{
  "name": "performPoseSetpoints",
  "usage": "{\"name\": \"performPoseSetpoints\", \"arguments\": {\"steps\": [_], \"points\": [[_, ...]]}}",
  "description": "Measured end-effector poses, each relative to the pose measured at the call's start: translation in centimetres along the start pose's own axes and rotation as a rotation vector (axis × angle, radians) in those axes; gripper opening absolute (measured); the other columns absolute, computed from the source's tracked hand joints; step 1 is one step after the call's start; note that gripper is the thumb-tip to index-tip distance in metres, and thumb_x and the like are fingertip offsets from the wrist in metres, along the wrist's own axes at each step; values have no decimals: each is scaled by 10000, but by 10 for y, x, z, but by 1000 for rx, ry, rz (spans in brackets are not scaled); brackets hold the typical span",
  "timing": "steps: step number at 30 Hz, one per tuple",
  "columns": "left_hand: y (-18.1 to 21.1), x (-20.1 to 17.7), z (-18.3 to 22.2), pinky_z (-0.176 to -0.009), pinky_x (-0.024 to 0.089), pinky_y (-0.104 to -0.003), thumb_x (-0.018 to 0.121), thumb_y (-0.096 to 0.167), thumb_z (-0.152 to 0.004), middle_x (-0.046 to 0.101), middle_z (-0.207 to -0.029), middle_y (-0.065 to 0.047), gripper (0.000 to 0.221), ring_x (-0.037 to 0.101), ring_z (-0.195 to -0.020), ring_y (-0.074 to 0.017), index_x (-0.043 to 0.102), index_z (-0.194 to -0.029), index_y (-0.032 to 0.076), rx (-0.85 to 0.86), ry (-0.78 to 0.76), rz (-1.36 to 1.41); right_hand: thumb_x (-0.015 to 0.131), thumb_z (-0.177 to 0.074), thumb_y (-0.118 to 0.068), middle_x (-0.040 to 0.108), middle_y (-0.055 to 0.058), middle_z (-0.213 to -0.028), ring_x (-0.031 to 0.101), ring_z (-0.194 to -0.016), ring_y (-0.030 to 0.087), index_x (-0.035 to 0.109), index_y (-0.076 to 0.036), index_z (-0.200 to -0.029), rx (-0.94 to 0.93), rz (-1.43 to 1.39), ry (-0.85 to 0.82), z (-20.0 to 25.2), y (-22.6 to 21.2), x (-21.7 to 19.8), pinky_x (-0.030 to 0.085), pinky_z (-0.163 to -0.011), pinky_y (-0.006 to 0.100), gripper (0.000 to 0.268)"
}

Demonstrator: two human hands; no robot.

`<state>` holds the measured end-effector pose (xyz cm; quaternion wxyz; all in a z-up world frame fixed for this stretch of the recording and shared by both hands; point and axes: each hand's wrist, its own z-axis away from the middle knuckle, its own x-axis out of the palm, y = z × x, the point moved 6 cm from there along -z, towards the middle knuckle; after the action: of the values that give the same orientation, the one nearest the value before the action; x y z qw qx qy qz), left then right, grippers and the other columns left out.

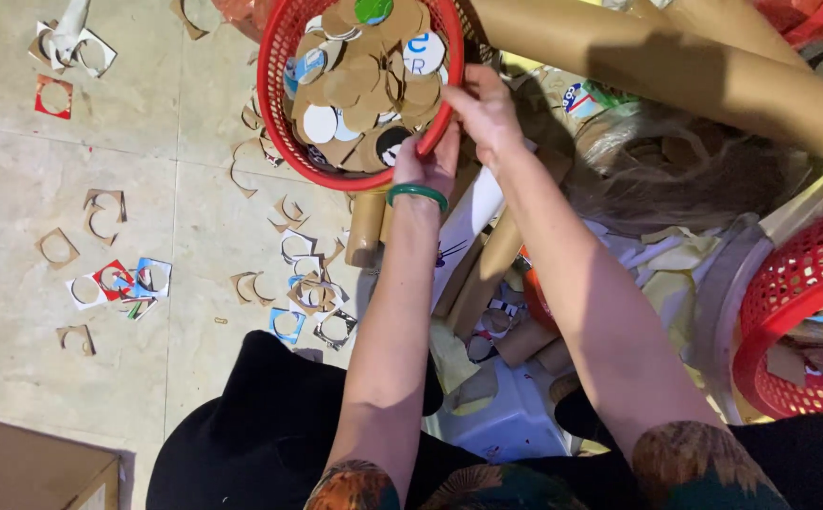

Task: Cutting circular cardboard shapes with scissors and labeling paper tubes.

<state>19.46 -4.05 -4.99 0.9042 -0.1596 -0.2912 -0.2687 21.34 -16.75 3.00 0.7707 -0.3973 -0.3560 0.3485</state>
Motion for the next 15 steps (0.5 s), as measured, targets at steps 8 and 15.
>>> {"name": "performPoseSetpoints", "arguments": {"steps": [8, 15], "points": [[63, 33, 60, -753, 648, -390, 501, 256, -997, 716, -1071, -310, 398, 753, -920, -377, 562, -1134, -113, 304, -210, -417, 669, -988, -246, 705, 34, -885, 703, -744, 144, 702, -63, -1121, -51, -40, 160, -22, 39, -27, 609, -699, 333, 229], [112, 69, 105, -774, 665, -433, 545, 214, -1006, 700, -1069, -274, 362, 746, -900, -369, 561, -1115, -131, 559, -130, -488, 718, -919, -60, 751, 141, -1025, 749, -921, 281, 736, 5, -1066, -609, 771, -21, -3, 18, 33, 593, -829, 380, 161]]}}
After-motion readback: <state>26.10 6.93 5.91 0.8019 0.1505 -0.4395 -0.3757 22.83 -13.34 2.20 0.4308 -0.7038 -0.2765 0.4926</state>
